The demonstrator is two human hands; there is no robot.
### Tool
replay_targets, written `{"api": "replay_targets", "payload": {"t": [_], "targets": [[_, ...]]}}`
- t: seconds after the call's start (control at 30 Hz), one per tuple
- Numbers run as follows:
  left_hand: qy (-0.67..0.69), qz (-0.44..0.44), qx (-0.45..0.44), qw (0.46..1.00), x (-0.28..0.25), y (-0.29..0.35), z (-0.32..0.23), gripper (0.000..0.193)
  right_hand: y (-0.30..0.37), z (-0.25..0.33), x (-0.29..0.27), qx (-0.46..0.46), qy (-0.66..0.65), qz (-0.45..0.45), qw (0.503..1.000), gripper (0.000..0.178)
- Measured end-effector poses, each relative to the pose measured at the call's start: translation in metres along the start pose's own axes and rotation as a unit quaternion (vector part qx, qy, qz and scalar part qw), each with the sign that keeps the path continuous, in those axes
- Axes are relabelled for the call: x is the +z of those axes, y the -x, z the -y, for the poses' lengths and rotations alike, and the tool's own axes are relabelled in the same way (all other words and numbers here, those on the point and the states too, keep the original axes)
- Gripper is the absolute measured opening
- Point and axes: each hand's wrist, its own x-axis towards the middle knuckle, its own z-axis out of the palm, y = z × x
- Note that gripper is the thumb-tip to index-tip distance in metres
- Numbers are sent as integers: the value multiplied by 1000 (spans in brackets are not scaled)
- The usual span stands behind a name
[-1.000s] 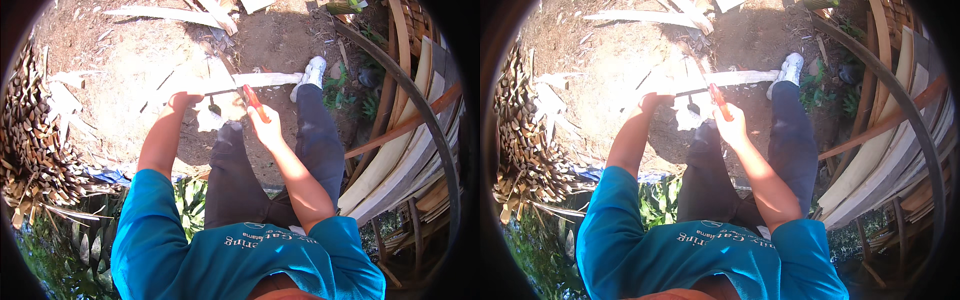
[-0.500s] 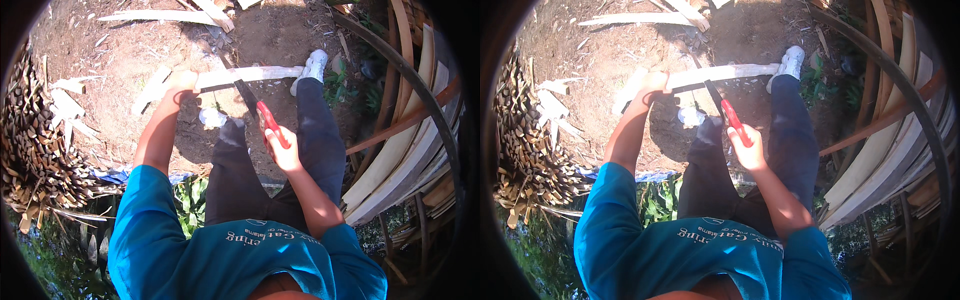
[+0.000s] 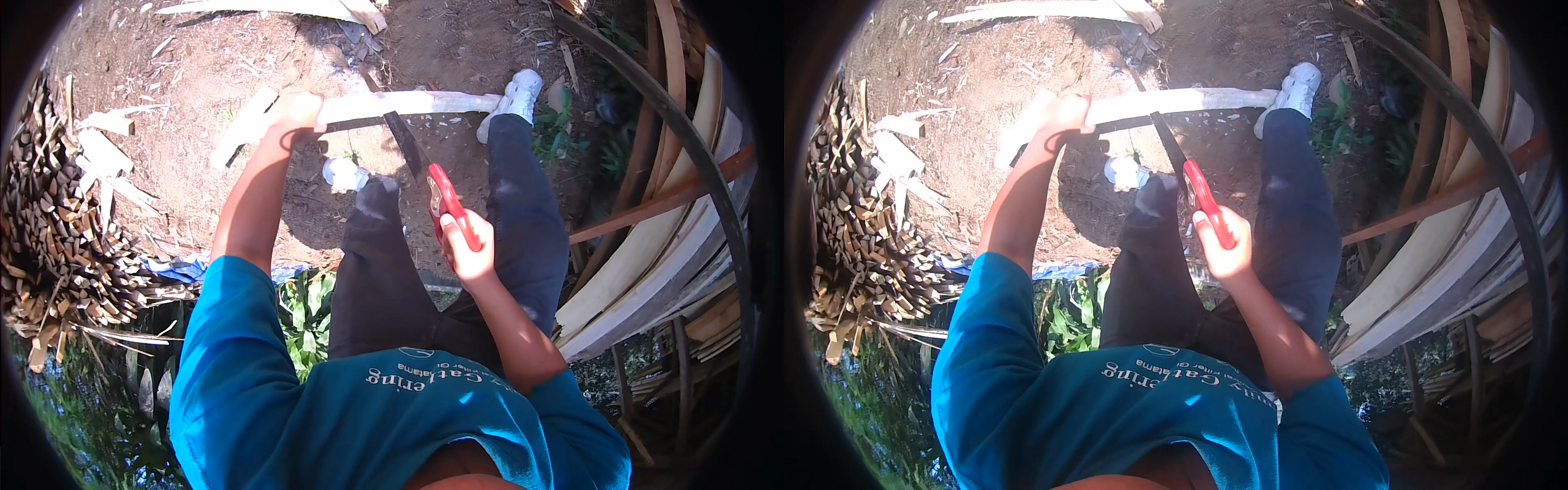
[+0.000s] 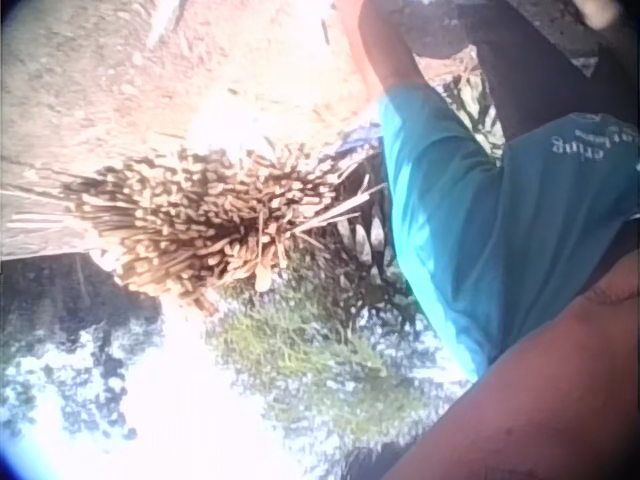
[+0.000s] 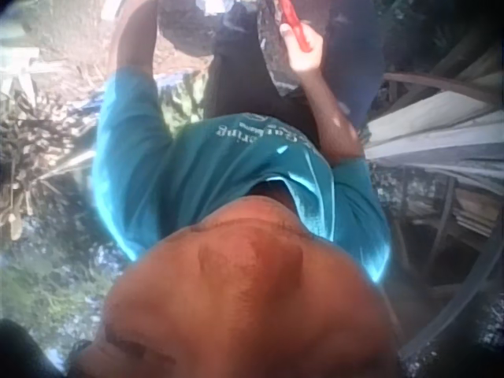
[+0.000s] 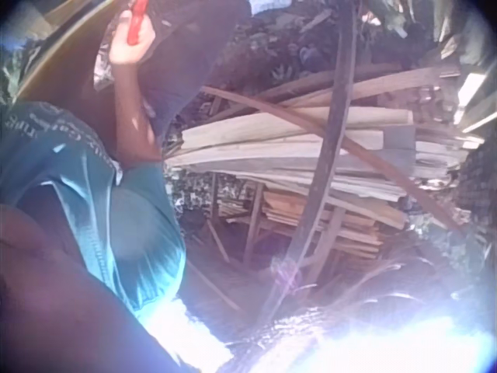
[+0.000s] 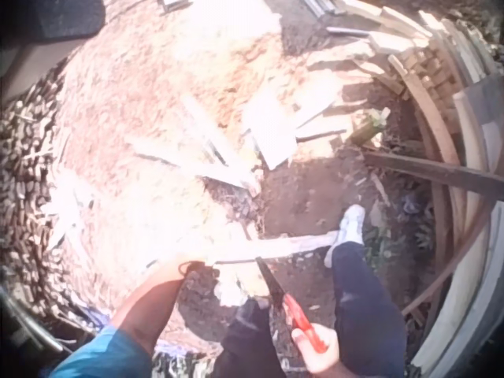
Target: The person saws a piece of wood using a hand saw.
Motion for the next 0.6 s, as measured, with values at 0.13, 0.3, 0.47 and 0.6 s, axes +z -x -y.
{"api": "replay_targets", "payload": {"t": [0.13, 0.3, 0.47, 0.6], "targets": [[-5, -2, 8, 1000, -3, -3, -6, 40, -115, 6, 49, 43, -43, 4, 998, 24], [18, -47, 9, 999, 4, 8, 0, 38, -20, -11, 15, 23, -60, 19, 998, 14], [10, -52, 38, 998, -6, 17, -12, 38, -70, -24, 34, -12, -9, 0, 1000, 21], [-4, -53, 25, 998, -8, -1, -2, 37, -108, -30, 47, -20, -19, 12, 1000, 22]]}}
